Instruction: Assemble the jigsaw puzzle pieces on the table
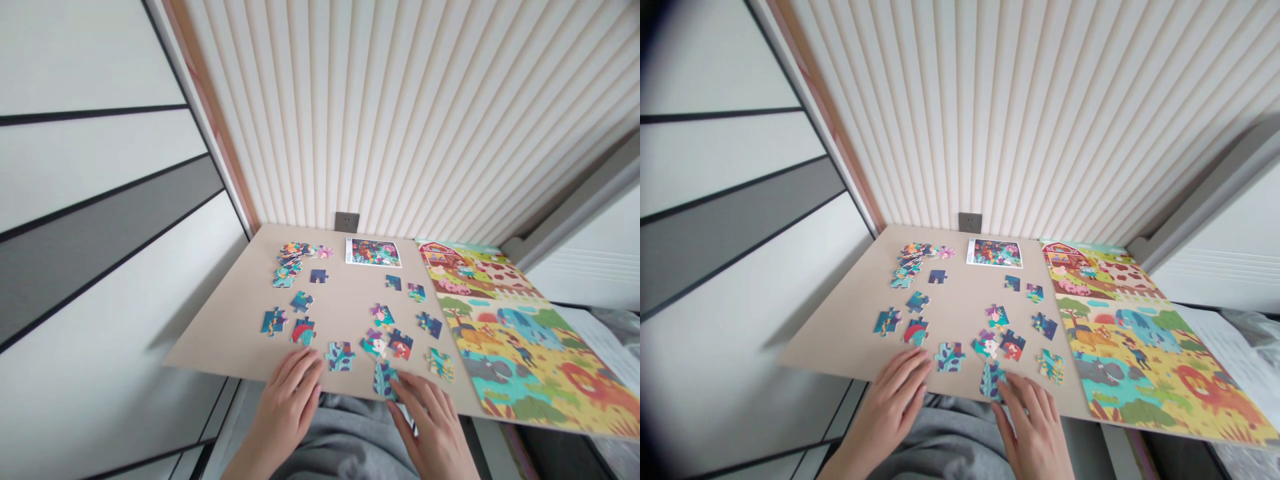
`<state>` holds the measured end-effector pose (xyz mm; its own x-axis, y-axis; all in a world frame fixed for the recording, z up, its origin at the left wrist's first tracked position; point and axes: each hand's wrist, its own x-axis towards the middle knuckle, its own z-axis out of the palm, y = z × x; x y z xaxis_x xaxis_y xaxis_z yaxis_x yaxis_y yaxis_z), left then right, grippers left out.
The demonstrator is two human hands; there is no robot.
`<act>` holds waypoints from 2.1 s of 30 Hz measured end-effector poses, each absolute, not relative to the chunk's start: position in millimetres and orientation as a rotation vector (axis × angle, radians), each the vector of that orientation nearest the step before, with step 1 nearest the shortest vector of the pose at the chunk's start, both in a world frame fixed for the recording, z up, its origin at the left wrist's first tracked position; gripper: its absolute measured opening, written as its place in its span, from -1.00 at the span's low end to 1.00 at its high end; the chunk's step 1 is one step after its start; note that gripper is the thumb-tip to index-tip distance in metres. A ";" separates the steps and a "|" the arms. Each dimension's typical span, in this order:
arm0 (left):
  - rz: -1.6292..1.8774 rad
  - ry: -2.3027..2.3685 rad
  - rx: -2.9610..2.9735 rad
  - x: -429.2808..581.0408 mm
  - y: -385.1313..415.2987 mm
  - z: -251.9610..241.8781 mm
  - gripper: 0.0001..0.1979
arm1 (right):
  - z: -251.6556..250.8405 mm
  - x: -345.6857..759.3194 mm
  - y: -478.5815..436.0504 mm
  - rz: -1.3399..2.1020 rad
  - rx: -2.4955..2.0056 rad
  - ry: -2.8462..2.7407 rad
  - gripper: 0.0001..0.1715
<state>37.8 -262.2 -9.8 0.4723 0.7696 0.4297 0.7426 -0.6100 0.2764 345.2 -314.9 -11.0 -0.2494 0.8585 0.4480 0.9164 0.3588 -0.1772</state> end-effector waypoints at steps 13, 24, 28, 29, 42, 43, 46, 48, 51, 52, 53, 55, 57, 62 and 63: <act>0.889 1.519 2.615 -0.1 -240.0 -5.9 -0.49 | -13.4 354.2 -308.7 -0.206 -1.430 -2.209 -0.63; 0.756 1.711 2.537 -55.7 -183.1 -12.8 -0.34 | -4.1 346.2 -303.3 -0.177 -1.352 -2.166 -0.68; 0.658 1.678 2.609 -53.3 -184.2 -11.0 -0.40 | -6.8 341.7 -302.6 -0.127 -1.373 -2.141 -0.63; 0.652 1.664 2.625 -53.5 -183.9 -10.6 -0.41 | -6.2 340.4 -301.4 -0.108 -1.386 -2.143 -0.63; 0.581 1.652 2.704 -60.7 -180.5 -17.0 -0.42 | 18.2 305.9 -279.7 0.040 -1.523 -2.147 -0.65; 0.587 1.652 2.704 -61.1 -180.2 -17.3 -0.42 | 19.0 303.1 -279.5 0.049 -1.534 -2.152 -0.64; 0.593 1.645 2.702 -62.5 -179.2 -19.2 -0.42 | 20.6 301.7 -281.7 0.057 -1.558 -2.183 -0.64; 0.596 1.639 2.705 -63.6 -178.7 -20.8 -0.42 | 19.5 310.4 -285.4 0.050 -1.585 -2.184 -0.62; 0.666 1.645 2.700 -63.4 -178.9 -21.4 -0.44 | 12.0 338.4 -292.9 -0.051 -1.708 -2.046 -0.60; 0.708 1.646 2.700 -61.6 -179.4 -20.3 -0.46 | 8.2 349.7 -295.4 -0.109 -1.766 -1.981 -0.61; 0.749 1.637 2.706 -58.6 -180.4 -18.6 -0.47 | 4.1 360.7 -297.9 -0.172 -1.823 -1.921 -0.60; 0.805 1.582 2.732 -47.2 -183.9 -13.2 -0.48 | -4.0 378.5 -303.1 -0.236 -1.890 -1.891 -0.55; 0.802 1.488 2.774 -28.8 -189.6 -6.8 -0.47 | -10.3 387.6 -308.6 -0.240 -1.907 -1.935 -0.47; 0.671 1.260 2.887 30.1 -208.7 3.1 -0.44 | -14.0 381.7 -320.9 -0.220 -1.765 -2.082 -0.40; 0.642 1.221 2.897 40.0 -212.0 3.4 -0.43 | -12.8 379.8 -322.3 -0.218 -1.738 -2.100 -0.39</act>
<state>40.0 -212.0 3.4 0.6309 0.6727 0.3866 0.6996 -0.7087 0.0914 379.8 -322.3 -12.8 -0.1437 0.9048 0.4008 0.9678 0.2130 -0.1341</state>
